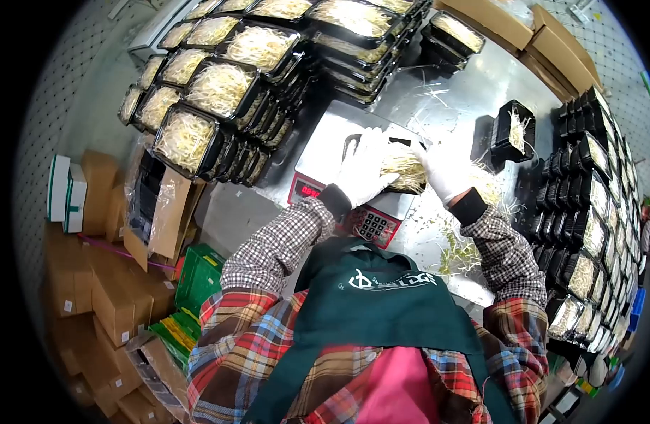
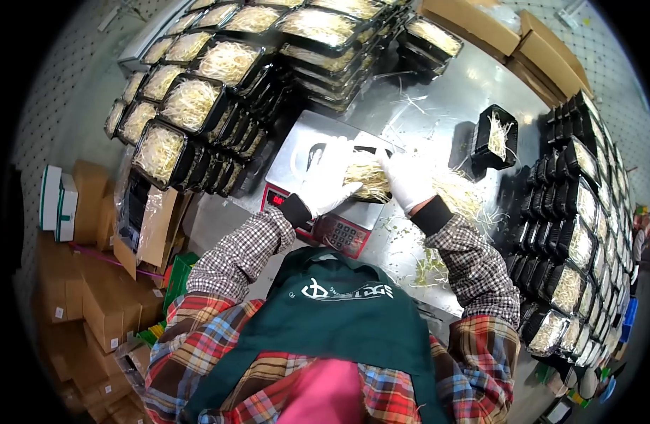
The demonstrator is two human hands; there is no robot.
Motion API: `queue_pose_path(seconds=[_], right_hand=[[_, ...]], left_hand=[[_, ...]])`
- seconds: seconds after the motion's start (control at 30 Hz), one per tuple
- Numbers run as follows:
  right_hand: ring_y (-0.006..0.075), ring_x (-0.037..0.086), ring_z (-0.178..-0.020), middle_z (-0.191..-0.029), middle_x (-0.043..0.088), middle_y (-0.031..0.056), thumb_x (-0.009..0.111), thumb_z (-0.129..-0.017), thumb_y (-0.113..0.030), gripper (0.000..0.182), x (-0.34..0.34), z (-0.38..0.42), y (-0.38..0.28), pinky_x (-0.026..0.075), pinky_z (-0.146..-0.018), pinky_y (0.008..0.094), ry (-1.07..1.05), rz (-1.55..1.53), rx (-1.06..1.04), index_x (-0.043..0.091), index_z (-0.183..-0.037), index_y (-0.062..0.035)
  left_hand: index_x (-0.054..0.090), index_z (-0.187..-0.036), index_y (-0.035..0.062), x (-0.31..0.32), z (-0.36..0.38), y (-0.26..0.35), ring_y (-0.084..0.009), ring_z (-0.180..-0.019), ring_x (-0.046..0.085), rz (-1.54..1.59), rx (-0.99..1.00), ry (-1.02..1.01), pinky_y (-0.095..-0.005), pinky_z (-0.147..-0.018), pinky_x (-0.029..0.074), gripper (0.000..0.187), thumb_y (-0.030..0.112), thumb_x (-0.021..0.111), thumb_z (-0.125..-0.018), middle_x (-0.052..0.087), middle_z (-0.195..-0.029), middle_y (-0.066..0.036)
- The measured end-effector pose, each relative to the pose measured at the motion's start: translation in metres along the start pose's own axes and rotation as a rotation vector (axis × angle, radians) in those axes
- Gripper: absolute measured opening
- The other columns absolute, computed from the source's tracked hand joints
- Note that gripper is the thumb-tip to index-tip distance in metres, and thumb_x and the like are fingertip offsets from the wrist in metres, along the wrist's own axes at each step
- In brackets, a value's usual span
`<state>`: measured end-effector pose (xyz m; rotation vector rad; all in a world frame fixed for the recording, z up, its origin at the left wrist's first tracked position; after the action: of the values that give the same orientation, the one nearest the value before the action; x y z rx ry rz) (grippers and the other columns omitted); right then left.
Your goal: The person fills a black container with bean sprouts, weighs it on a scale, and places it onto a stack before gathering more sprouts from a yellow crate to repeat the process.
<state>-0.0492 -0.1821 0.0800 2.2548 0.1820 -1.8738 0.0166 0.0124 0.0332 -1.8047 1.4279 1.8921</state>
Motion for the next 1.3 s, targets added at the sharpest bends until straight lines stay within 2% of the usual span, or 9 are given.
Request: queue_pose_path(seconds=[0.13, 0.27, 0.3, 0.43, 0.6, 0.9, 1.13, 1.23, 1.3], right_hand=[[0.0332, 0.065, -0.098, -0.102, 0.067, 0.0178, 0.051, -0.100, -0.021, 0.029, -0.003, 0.038, 0.053, 0.050, -0.089, 0.0396, -0.111, -0.768, 0.353, 0.065, -0.121, -0.0075], [0.0360, 0.064, -0.104, -0.112, 0.068, 0.0155, 0.076, -0.081, -0.022, 0.044, -0.003, 0.090, 0.102, 0.050, -0.092, 0.0433, -0.518, -0.069, 0.089, 0.063, -0.120, -0.0069], [0.0357, 0.060, -0.115, -0.125, 0.062, 0.0177, 0.084, -0.072, -0.022, 0.070, -0.001, 0.089, 0.107, 0.048, -0.098, 0.0421, -0.709, -0.047, 0.216, 0.055, -0.133, -0.0070], [0.0372, 0.044, -0.135, -0.147, 0.042, 0.0247, 0.088, -0.066, -0.032, 0.105, -0.025, 0.071, 0.068, 0.038, -0.112, 0.0417, -0.273, -0.551, 0.257, 0.032, -0.151, -0.0050], [0.0436, 0.046, -0.132, -0.142, 0.045, 0.0303, 0.091, -0.059, -0.037, 0.119, -0.006, 0.025, 0.009, 0.039, -0.111, 0.0439, -0.164, -0.345, 0.176, 0.025, -0.151, 0.0001], [0.0309, 0.066, -0.093, -0.101, 0.070, 0.0154, 0.069, -0.090, -0.019, 0.036, 0.056, 0.054, 0.019, 0.051, -0.087, 0.0377, 0.032, -0.689, 0.282, 0.067, -0.126, -0.0139], [0.0245, 0.066, -0.089, -0.100, 0.070, 0.0111, 0.068, -0.092, -0.019, 0.024, 0.016, 0.090, 0.081, 0.052, -0.083, 0.0344, 0.014, -0.732, 0.408, 0.071, -0.111, -0.0046], [0.0261, 0.067, -0.093, -0.103, 0.070, 0.0135, 0.071, -0.090, -0.026, 0.037, 0.036, 0.130, 0.125, 0.052, -0.085, 0.0354, -0.292, -0.993, 0.757, 0.066, -0.120, -0.0047], [0.0296, 0.067, -0.099, -0.108, 0.069, 0.0162, 0.075, -0.086, -0.031, 0.049, 0.039, 0.156, 0.139, 0.052, -0.087, 0.0385, -0.523, -0.427, 0.566, 0.062, -0.127, -0.0061]], left_hand=[[0.029, -0.151, 0.0005, 0.002, 0.001, -0.002, -0.0452, -0.141, 0.031, -0.008, 0.032, 0.025, -0.0527, -0.116, 0.024, 0.086, 0.037, 0.071, -0.086, 0.033, -0.152, -0.028], [0.037, -0.148, 0.0005, -0.033, 0.000, -0.001, -0.0413, -0.137, 0.038, 0.073, 0.109, -0.040, -0.0507, -0.115, 0.028, 0.084, 0.037, 0.075, -0.082, 0.042, -0.147, -0.025], [0.044, -0.144, 0.0016, -0.052, 0.000, 0.004, -0.0388, -0.133, 0.043, 0.006, 0.097, -0.019, -0.0469, -0.113, 0.032, 0.080, 0.034, 0.078, -0.079, 0.050, -0.140, -0.021], [0.045, -0.145, 0.0047, -0.072, -0.017, -0.016, -0.0337, -0.132, 0.046, 0.124, 0.167, -0.020, -0.0436, -0.113, 0.035, 0.094, 0.037, 0.086, -0.067, 0.053, -0.139, -0.020], [0.034, -0.151, 0.0044, -0.052, -0.032, 0.017, -0.0365, -0.134, 0.045, -0.019, 0.219, -0.099, -0.0437, -0.113, 0.035, 0.116, 0.045, 0.090, -0.058, 0.045, -0.147, -0.023], [0.051, -0.136, 0.0023, 0.001, -0.026, 0.001, -0.0380, -0.112, 0.057, 0.050, 0.334, -0.080, -0.0460, -0.099, 0.044, 0.080, 0.048, 0.079, -0.076, 0.059, -0.122, -0.020], [0.045, -0.142, 0.0016, 0.005, -0.031, 0.000, -0.0374, -0.115, 0.057, -0.051, 0.314, -0.180, -0.0454, -0.101, 0.043, 0.085, 0.047, 0.077, -0.078, 0.059, -0.125, -0.022], [0.041, -0.146, 0.0019, -0.017, -0.028, 0.004, -0.0367, -0.117, 0.057, 0.043, 0.292, -0.222, -0.0441, -0.104, 0.043, 0.091, 0.039, 0.082, -0.074, 0.057, -0.129, -0.022], [0.039, -0.147, 0.0041, -0.051, -0.022, 0.018, -0.0366, -0.123, 0.054, 0.169, 0.184, -0.294, -0.0424, -0.107, 0.041, 0.090, 0.028, 0.084, -0.073, 0.055, -0.134, -0.021]])
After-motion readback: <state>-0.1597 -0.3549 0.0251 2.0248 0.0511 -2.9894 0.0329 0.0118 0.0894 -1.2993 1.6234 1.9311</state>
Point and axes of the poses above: each hand's wrist, its own z-axis away from the middle knuckle, its own x-axis out of the palm, y = z × x, the point moved 2 cm from there along -z, towards the middle knuckle
